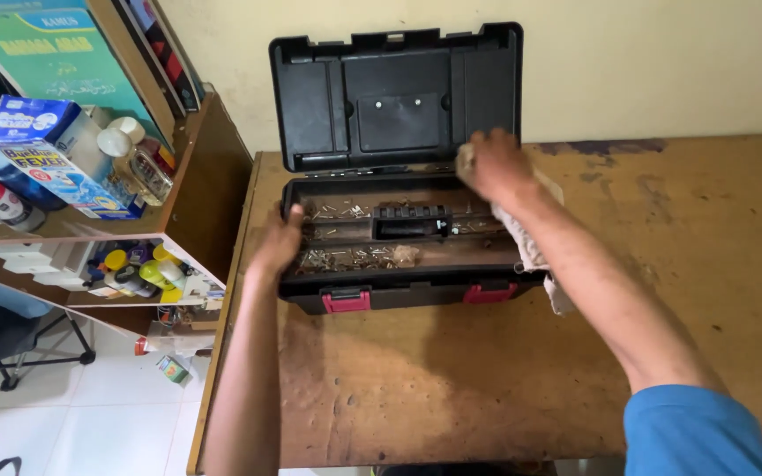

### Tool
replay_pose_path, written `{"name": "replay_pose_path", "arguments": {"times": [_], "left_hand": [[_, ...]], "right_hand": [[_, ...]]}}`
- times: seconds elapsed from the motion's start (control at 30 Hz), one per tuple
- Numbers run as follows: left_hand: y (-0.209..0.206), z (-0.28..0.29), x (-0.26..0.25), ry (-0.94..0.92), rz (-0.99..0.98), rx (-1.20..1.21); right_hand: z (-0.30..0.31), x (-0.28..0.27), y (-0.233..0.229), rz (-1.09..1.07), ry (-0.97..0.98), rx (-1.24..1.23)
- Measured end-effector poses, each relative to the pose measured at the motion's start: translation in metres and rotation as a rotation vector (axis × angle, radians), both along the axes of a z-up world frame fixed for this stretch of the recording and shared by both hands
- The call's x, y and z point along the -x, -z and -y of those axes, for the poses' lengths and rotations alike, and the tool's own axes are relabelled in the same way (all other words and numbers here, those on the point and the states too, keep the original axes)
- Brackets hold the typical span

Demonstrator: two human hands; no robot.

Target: Sorting various screws into a divided tray and cleaning the toolbox with a cloth.

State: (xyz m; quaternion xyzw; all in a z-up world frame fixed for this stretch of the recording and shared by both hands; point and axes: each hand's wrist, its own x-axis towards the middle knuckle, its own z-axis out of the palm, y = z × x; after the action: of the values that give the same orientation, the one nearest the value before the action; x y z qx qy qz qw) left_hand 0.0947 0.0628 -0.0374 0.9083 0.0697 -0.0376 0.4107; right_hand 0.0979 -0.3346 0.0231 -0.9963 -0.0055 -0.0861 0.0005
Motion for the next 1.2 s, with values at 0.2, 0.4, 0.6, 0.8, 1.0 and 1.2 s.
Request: {"name": "replay_pose_path", "arguments": {"times": [0.2, 0.4, 0.6, 0.8, 1.0, 1.2], "left_hand": [[-0.02, 0.012, 0.021, -0.014, -0.05, 0.089], [-0.056, 0.013, 0.04, 0.054, -0.212, -0.012], [-0.052, 0.014, 0.042, -0.031, -0.207, 0.083], [-0.055, 0.014, 0.043, -0.044, -0.188, 0.088], [-0.056, 0.016, 0.046, -0.045, -0.195, 0.122], [-0.028, 0.012, 0.03, -0.017, -0.103, 0.128]], "right_hand": [[-0.015, 0.038, -0.044, -0.179, -0.301, -0.033], [0.037, 0.087, -0.09, -0.158, 0.021, -0.128], [0.173, 0.101, -0.097, 0.113, 0.178, -0.303], [0.228, 0.103, -0.105, 0.334, -0.132, -0.631], [0.0, 0.175, -0.082, -0.213, 0.155, -0.415], [-0.023, 0.167, 0.046, 0.54, -0.273, 0.062]]}}
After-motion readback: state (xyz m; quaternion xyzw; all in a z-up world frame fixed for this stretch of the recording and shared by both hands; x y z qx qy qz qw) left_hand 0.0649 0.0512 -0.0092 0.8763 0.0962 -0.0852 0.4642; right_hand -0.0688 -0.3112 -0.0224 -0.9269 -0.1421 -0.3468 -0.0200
